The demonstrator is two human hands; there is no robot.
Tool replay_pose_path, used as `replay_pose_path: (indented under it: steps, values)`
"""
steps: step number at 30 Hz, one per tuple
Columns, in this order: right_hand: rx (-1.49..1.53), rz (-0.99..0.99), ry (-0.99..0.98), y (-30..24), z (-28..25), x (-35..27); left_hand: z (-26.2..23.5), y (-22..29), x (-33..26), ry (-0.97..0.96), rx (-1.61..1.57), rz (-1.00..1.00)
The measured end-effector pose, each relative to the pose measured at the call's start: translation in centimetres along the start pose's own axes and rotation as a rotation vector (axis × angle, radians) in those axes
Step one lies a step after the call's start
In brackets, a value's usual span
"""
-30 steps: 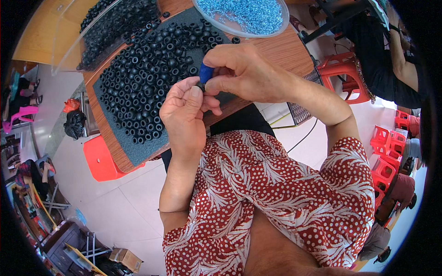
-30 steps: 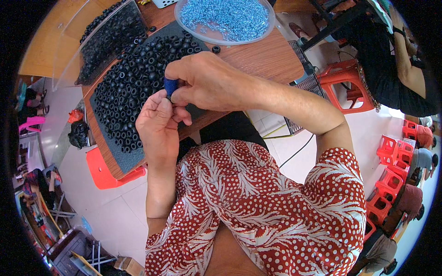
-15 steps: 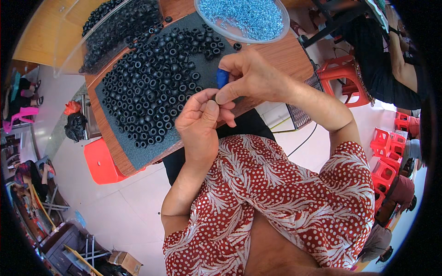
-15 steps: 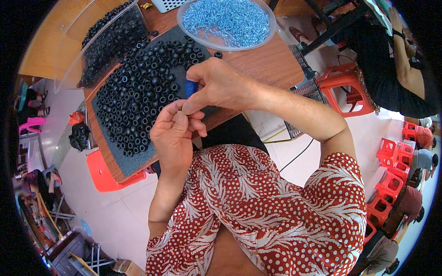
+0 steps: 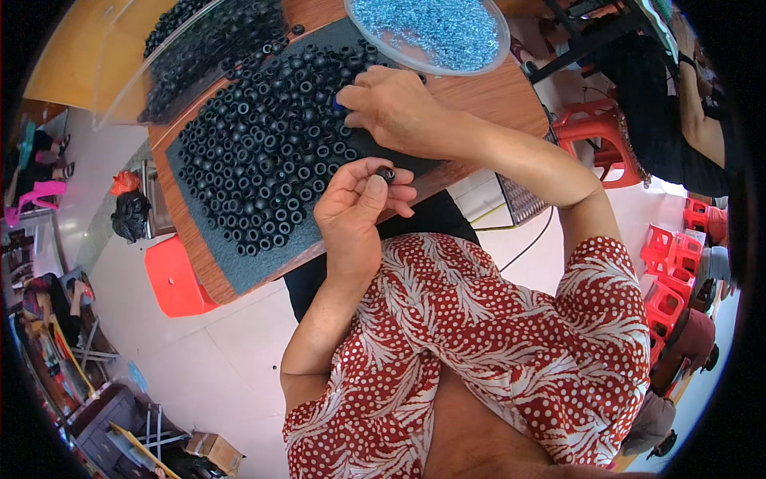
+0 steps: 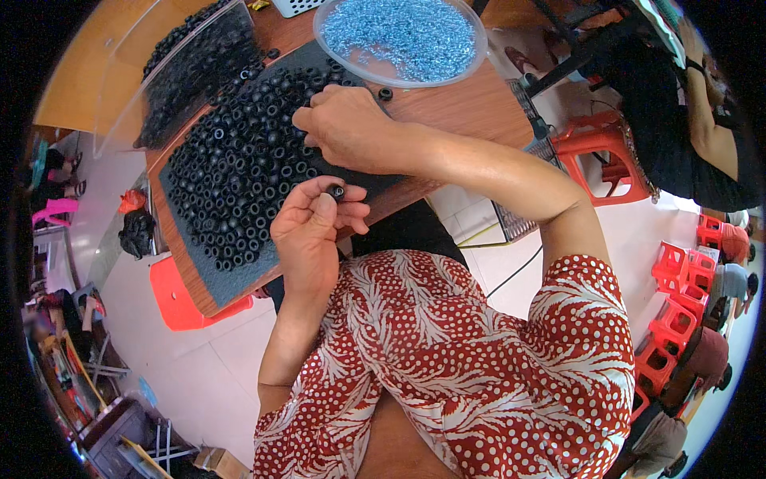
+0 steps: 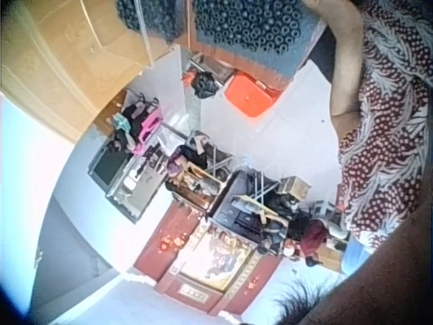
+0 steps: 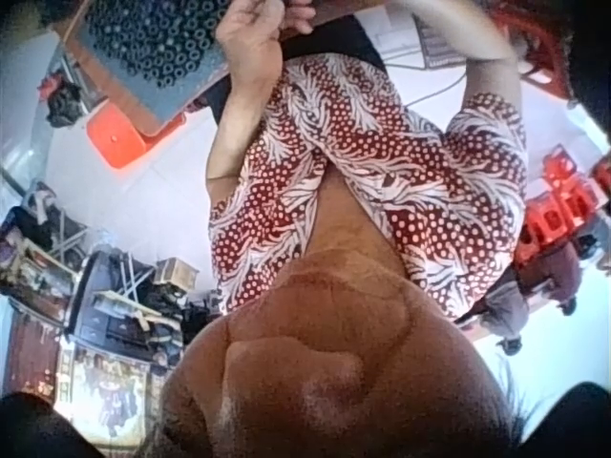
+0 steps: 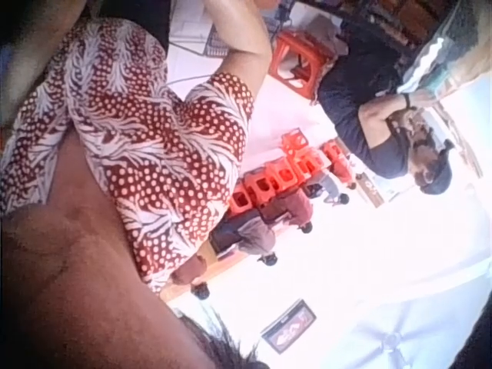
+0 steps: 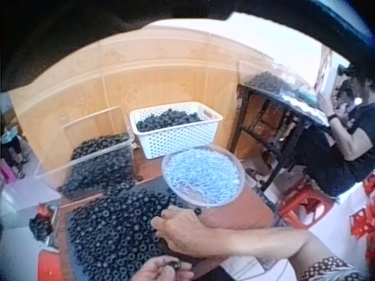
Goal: The person repeatedly picks up small black rings, takes blue beads from a bowl, and presses them into each ring.
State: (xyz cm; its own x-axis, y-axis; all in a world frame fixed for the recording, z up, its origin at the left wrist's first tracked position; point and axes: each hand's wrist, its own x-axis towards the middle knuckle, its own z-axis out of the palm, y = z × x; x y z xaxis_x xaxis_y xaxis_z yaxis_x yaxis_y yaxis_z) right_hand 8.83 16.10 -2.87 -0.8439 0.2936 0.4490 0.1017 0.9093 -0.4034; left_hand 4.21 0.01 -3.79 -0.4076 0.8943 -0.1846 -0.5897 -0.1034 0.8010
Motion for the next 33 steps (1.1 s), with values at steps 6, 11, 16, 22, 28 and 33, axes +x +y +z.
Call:
replay_pose_path:
  steps: [6,11,16,22,28,33]
  values:
    - [0.029,-0.027,-0.056,0.2,-0.8,0.1,-0.3,-0.2,0.0,0.053,0.069,0.013]
    - [-0.038,-0.062,-0.003,1.0,-0.5,1.3,-0.2,-0.1,0.1,0.06,0.076,0.015]
    - [-0.217,-0.288,0.038,1.8,0.9,2.7,-0.3,-0.1,0.0,0.051,0.061,0.013]
    - [-0.22,-0.324,-0.059,1.9,1.0,2.7,-0.4,-0.2,0.0,0.054,0.059,0.002]
    - [-0.258,-0.347,-0.046,2.0,1.2,2.8,-0.3,-0.1,0.1,0.037,0.068,0.019]
    - [-0.284,-0.404,-0.096,2.0,1.2,3.4,-0.3,-0.1,0.1,0.042,0.055,0.025]
